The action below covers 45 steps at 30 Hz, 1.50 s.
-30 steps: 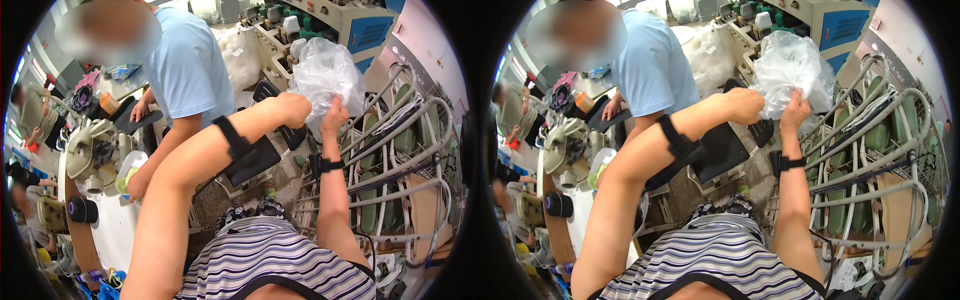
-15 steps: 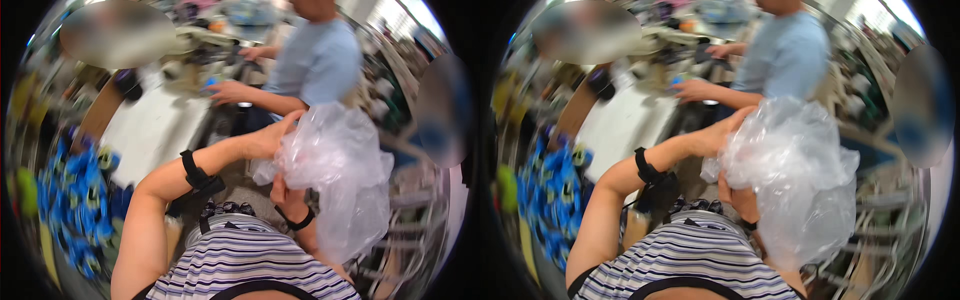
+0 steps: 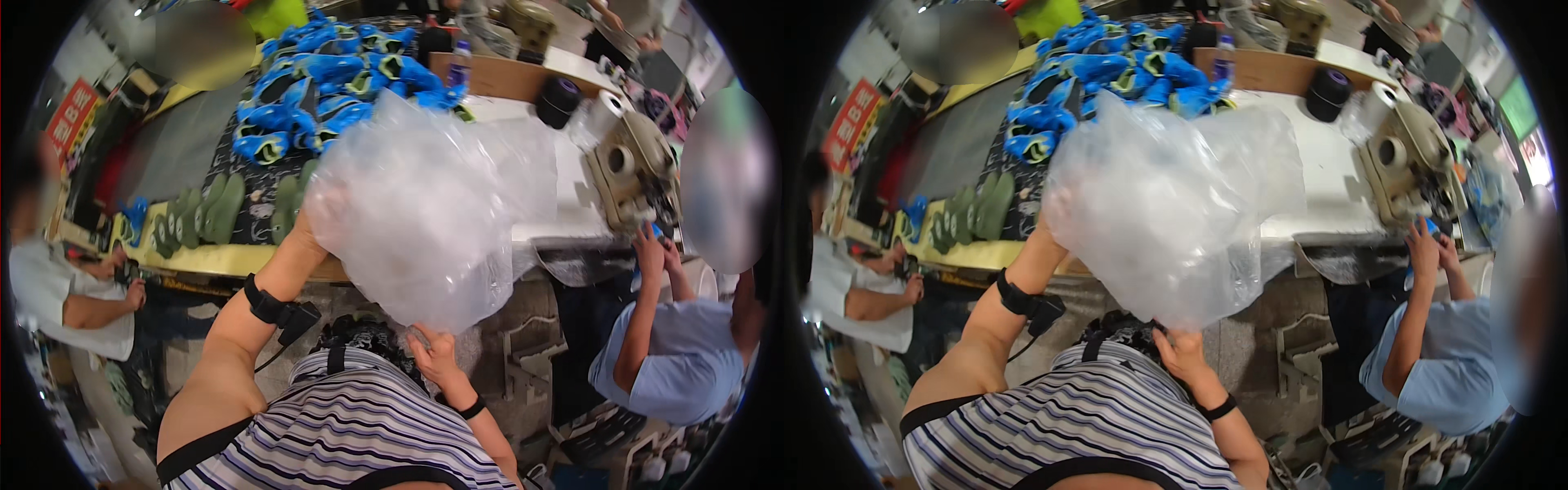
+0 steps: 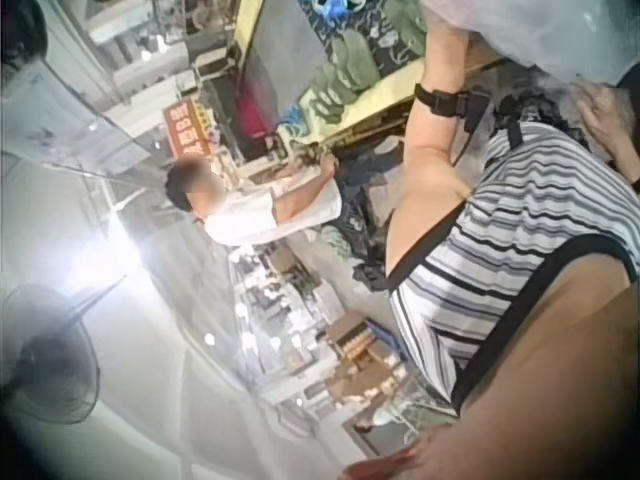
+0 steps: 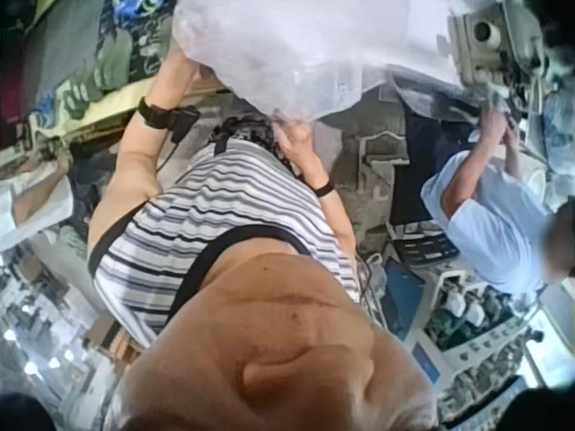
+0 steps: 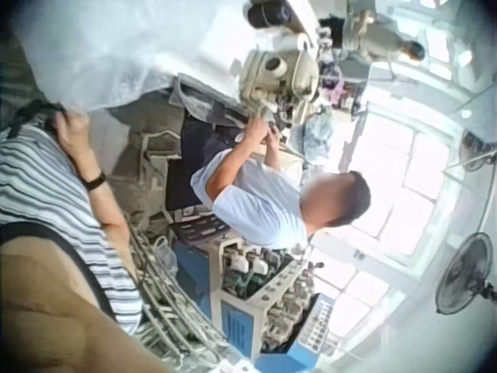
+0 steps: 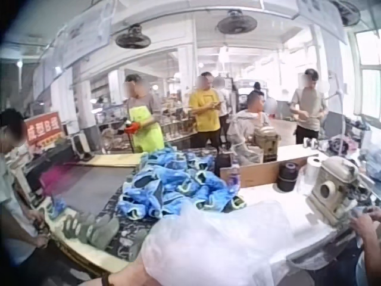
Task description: The person sorts and organizes green shoe lasts from a bag and a table onto a rack.
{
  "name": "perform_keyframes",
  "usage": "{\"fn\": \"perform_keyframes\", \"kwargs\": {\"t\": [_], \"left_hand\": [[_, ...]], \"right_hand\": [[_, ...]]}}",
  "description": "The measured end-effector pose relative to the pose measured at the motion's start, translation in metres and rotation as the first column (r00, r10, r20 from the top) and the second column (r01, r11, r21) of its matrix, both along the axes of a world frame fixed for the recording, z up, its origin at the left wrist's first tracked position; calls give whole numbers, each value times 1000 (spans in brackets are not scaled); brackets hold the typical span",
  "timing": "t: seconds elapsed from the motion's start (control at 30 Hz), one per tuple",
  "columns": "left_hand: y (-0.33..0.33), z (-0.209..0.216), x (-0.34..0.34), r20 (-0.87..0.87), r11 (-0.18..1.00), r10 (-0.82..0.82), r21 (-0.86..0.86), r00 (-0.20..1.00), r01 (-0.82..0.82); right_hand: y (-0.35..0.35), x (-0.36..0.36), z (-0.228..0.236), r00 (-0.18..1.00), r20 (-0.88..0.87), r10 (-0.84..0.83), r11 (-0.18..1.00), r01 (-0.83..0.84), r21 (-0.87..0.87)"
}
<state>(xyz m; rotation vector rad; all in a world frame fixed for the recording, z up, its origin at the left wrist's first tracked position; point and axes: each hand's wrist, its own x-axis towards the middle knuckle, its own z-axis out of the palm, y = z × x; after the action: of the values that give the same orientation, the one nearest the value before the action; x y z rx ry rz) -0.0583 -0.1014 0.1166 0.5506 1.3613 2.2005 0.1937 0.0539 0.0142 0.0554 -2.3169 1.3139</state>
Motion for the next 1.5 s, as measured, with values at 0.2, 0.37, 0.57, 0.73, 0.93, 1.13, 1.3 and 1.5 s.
{"fn": "perform_keyframes", "kwargs": {"t": [0.2,0.37,0.57,0.73,0.93,1.13,1.3,1.5], "left_hand": [[-145,4,-55,97,992,113,37,989,-117],[-249,4,-90,199,982,150,83,968,-169],[-352,-42,-164,9,916,392,-93,920,-390],[-402,-19,-192,-600,541,487,-363,635,-758],[-434,51,-209,-725,204,646,-136,238,-969],[-262,167,-195,-993,412,-62,-119,103,-904],[-258,91,-230,-509,61,-600,-798,617,-599],[-347,68,-223,-769,196,-460,-576,444,-794]], "right_hand": [[-3,-65,10,985,131,114,404,75,-912],[-66,-187,76,977,20,211,168,-16,-986],[-128,-326,94,910,16,415,548,-236,-802],[-90,-423,56,898,-45,439,319,-203,-926],[-158,-478,89,967,-50,250,903,-251,-349],[-226,-502,107,925,-54,377,715,-328,-617],[-198,-531,86,943,-46,330,615,-252,-747],[-176,-496,84,735,88,672,556,-423,-716]]}}
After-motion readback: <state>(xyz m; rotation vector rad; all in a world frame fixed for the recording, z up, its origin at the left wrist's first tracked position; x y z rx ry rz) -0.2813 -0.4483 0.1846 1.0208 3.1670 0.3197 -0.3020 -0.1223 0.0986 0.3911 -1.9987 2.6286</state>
